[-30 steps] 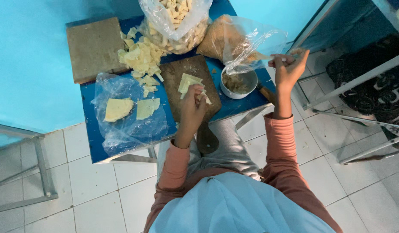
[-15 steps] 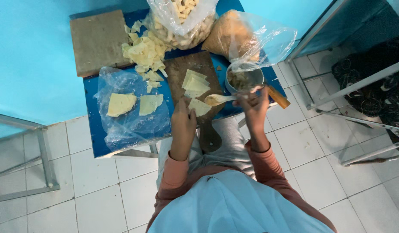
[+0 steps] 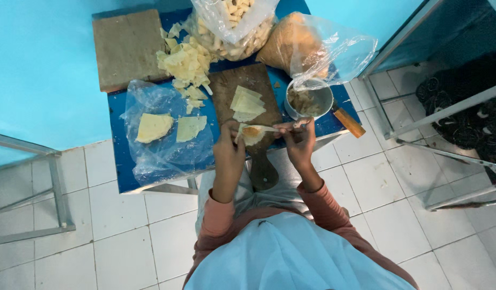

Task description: The person sits at a small blue table and tears thin cracker sheets into smaller pieces by hand, placing the pieces into a white bowl. They occasionally use a spoon to scoop from the bowl and reach into plastic bags of puffed snacks on the table.

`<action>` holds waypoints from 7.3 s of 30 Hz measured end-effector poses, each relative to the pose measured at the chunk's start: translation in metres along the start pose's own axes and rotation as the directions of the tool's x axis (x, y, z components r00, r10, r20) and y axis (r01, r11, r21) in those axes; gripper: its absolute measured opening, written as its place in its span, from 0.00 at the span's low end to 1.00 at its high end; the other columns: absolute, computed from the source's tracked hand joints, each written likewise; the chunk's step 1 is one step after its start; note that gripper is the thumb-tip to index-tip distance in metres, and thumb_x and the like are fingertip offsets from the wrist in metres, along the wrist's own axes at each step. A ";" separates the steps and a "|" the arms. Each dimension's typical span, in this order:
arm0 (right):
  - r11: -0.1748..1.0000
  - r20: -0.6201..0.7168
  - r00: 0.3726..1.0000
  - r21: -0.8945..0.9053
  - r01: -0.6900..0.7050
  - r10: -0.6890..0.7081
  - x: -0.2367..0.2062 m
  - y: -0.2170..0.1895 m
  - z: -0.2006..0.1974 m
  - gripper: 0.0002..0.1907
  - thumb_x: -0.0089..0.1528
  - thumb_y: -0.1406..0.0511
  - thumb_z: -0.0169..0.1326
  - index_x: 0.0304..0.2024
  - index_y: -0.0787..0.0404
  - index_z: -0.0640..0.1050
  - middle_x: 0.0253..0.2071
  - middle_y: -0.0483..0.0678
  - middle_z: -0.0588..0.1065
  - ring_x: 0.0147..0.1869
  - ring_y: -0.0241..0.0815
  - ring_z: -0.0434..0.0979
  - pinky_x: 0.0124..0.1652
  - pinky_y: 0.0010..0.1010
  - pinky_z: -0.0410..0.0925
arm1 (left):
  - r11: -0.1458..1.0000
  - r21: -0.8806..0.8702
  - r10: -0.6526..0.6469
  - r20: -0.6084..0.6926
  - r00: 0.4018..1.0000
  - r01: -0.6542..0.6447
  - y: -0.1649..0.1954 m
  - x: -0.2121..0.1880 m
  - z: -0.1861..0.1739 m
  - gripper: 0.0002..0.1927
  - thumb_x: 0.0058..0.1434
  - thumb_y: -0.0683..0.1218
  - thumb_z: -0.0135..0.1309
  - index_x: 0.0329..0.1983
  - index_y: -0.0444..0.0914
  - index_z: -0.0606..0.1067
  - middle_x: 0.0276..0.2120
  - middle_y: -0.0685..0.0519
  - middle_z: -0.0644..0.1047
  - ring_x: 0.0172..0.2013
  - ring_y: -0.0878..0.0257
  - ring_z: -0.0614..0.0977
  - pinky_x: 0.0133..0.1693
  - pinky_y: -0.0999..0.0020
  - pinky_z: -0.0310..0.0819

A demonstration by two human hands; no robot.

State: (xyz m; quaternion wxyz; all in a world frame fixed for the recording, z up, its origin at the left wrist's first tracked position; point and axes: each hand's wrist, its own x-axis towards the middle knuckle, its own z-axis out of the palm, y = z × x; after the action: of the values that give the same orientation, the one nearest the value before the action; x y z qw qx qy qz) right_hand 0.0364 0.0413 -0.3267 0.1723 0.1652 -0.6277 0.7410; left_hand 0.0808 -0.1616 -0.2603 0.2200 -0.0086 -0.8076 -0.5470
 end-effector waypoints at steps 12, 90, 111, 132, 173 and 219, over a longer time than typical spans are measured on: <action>0.999 0.007 1.000 -0.015 0.030 -0.030 -0.001 -0.001 0.002 0.19 0.68 0.82 0.50 0.47 0.60 0.57 0.44 0.61 0.80 0.43 0.44 0.83 0.45 0.32 0.78 | 0.998 0.058 0.033 0.000 0.999 -0.033 0.010 -0.001 -0.003 0.17 0.65 0.35 0.52 0.57 0.32 0.70 0.38 0.38 0.79 0.38 0.44 0.83 0.38 0.54 0.76; 0.790 0.093 0.991 -0.613 -0.016 0.093 0.016 -0.041 0.054 0.28 0.58 0.74 0.64 0.59 0.65 0.68 0.35 0.48 0.81 0.36 0.41 0.84 0.36 0.29 0.75 | 0.972 0.088 0.220 -0.015 0.975 -0.218 -0.004 -0.005 0.003 0.12 0.66 0.35 0.53 0.53 0.32 0.74 0.43 0.40 0.78 0.44 0.44 0.80 0.46 0.54 0.74; 0.587 0.468 0.869 -0.662 0.465 -0.161 0.012 -0.045 0.065 0.20 0.66 0.72 0.54 0.61 0.65 0.70 0.55 0.60 0.75 0.56 0.62 0.76 0.55 0.47 0.70 | 0.974 0.061 0.217 0.028 0.976 -0.219 0.002 0.003 -0.002 0.15 0.60 0.31 0.54 0.51 0.32 0.73 0.41 0.41 0.74 0.41 0.45 0.79 0.43 0.56 0.74; 0.805 0.608 0.793 -0.454 0.383 -0.034 0.040 -0.076 0.044 0.31 0.59 0.75 0.61 0.64 0.62 0.70 0.41 0.52 0.80 0.44 0.51 0.83 0.43 0.35 0.74 | 0.921 0.204 0.275 0.260 0.926 -0.331 0.007 0.004 -0.021 0.16 0.52 0.36 0.59 0.45 0.29 0.77 0.47 0.41 0.75 0.49 0.42 0.74 0.50 0.53 0.71; 0.732 0.626 0.778 -0.503 0.460 -0.059 0.045 -0.068 0.044 0.25 0.60 0.72 0.64 0.59 0.61 0.73 0.43 0.53 0.78 0.46 0.56 0.82 0.43 0.40 0.74 | 0.951 0.122 0.257 0.197 0.946 -0.284 -0.001 0.009 -0.014 0.09 0.57 0.36 0.59 0.41 0.31 0.77 0.41 0.42 0.74 0.44 0.43 0.75 0.45 0.53 0.70; 0.504 0.609 0.765 -0.603 0.618 -0.209 0.057 -0.054 0.066 0.22 0.60 0.72 0.59 0.57 0.64 0.76 0.40 0.54 0.76 0.49 0.54 0.77 0.53 0.47 0.68 | 0.890 0.393 0.254 -0.012 0.967 -0.229 -0.003 0.023 -0.004 0.09 0.69 0.41 0.55 0.49 0.32 0.79 0.45 0.42 0.72 0.47 0.46 0.75 0.47 0.54 0.71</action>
State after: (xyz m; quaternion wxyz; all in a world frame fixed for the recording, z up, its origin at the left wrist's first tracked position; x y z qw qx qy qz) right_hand 0.0125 -0.0128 -0.2428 0.2501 0.3944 -0.8435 0.2654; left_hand 0.0603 -0.1717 -0.2533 0.3090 -0.0478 -0.8853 -0.3442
